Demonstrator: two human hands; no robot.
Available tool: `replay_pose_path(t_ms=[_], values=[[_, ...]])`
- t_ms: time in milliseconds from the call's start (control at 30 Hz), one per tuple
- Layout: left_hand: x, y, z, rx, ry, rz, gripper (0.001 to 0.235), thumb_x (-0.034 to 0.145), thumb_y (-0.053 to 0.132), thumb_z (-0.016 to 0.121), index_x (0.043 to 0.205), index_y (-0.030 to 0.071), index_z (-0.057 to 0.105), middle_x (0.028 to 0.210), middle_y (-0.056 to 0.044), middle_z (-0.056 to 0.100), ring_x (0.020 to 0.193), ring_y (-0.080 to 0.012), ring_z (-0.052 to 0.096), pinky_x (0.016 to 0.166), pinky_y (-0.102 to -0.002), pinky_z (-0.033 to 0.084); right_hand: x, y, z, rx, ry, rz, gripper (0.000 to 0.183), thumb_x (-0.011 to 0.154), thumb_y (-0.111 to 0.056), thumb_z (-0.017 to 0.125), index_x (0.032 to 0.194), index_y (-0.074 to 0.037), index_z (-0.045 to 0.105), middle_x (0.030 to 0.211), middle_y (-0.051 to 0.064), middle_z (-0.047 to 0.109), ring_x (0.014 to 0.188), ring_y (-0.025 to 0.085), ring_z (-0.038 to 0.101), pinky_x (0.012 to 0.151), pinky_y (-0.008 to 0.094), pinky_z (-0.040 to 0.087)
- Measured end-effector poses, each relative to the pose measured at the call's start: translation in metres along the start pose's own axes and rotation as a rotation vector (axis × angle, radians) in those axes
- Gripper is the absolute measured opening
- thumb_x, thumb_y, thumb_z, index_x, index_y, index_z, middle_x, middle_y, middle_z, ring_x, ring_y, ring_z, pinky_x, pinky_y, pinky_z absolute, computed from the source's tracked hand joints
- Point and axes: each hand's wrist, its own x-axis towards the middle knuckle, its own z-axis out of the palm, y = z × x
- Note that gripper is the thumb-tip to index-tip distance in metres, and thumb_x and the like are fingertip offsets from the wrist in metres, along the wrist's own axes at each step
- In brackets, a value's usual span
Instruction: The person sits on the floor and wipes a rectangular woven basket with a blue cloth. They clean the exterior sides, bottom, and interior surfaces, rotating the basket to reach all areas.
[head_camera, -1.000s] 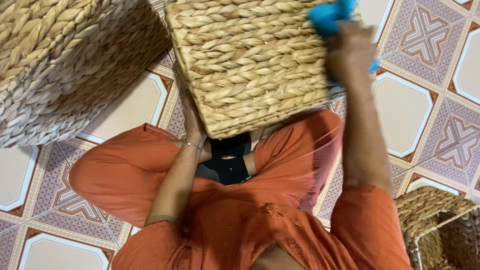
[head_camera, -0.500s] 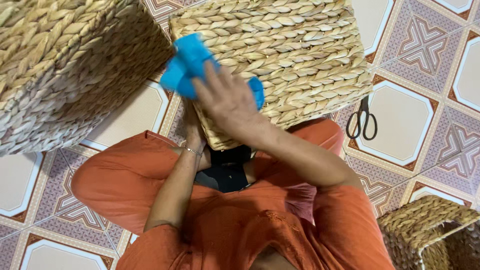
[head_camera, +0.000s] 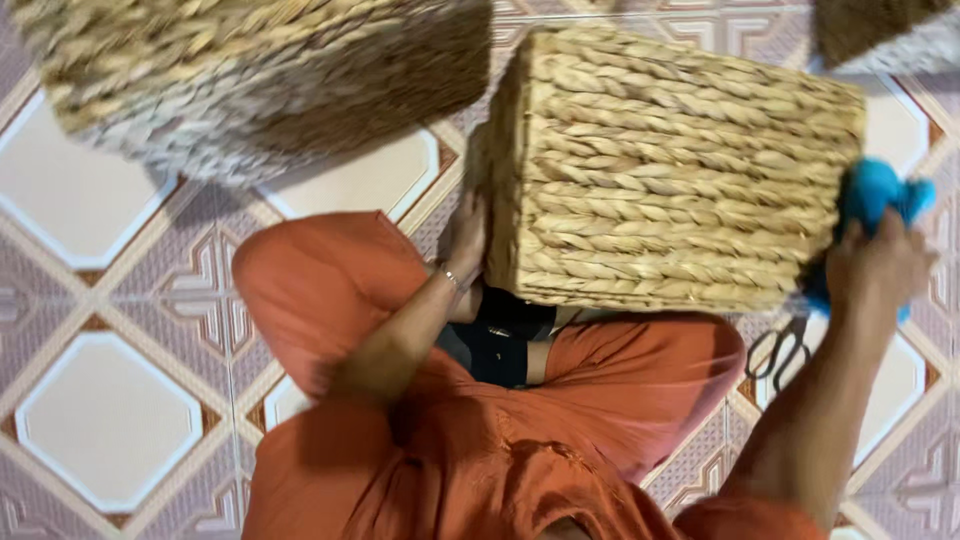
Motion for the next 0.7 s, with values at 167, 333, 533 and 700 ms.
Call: replay_pose_path(t_ms=[167,333,533,700], values=[[0.000,-0.006,0.014,-0.453,0.016,0.337,0.050,0.109,0.027,0.043,0.150,-0.002,0.042,0.157,-0.021,0.046,0.147,-0.0316,0.041,0.121,-0.035,0.029,-0.049,-0.142,-0.105,0.312,0.070,-0.367,0.044,0.088,-0.005,0.071,0.131,-0.002,0.065,0.109,0.022,0.064,0.107,0.041,0.057,0.094,0.054,0.051],[-0.018,0.033,-0.018,-0.107,-0.013,0.316,0.056,0.100,0.014,0.049,0.154,0.003,0.042,0.157,-0.020,0.040,0.146,-0.0324,0.036,0.122,-0.042,0.028,-0.066,-0.268,-0.165,0.398,0.053,-0.659,0.036,0.092,-0.006,0.075,0.127,-0.007,0.067,0.123,0.020,0.069,0.092,0.035,0.059,0.069,0.038,0.051],[-0.063,0.108,-0.181,0.503,0.628,1.057,0.082,0.091,0.026,0.088,0.158,0.024,0.041,0.169,-0.010,0.025,0.160,-0.0337,0.020,0.133,-0.065,0.012,-0.034,-0.174,-0.121,0.282,0.052,-0.441,0.027,0.103,-0.012,0.073,0.128,-0.011,0.064,0.109,0.013,0.063,0.100,0.035,0.058,0.090,0.046,0.050],[-0.055,0.154,-0.325,1.059,0.720,0.792,0.094,0.090,0.057,0.080,0.168,0.025,0.038,0.170,-0.023,0.021,0.153,-0.0450,0.014,0.114,-0.077,0.000,-0.041,-0.046,-0.047,0.033,0.075,-0.181,0.032,0.095,-0.016,0.068,0.125,-0.005,0.066,0.112,0.016,0.063,0.104,0.037,0.057,0.094,0.047,0.049]])
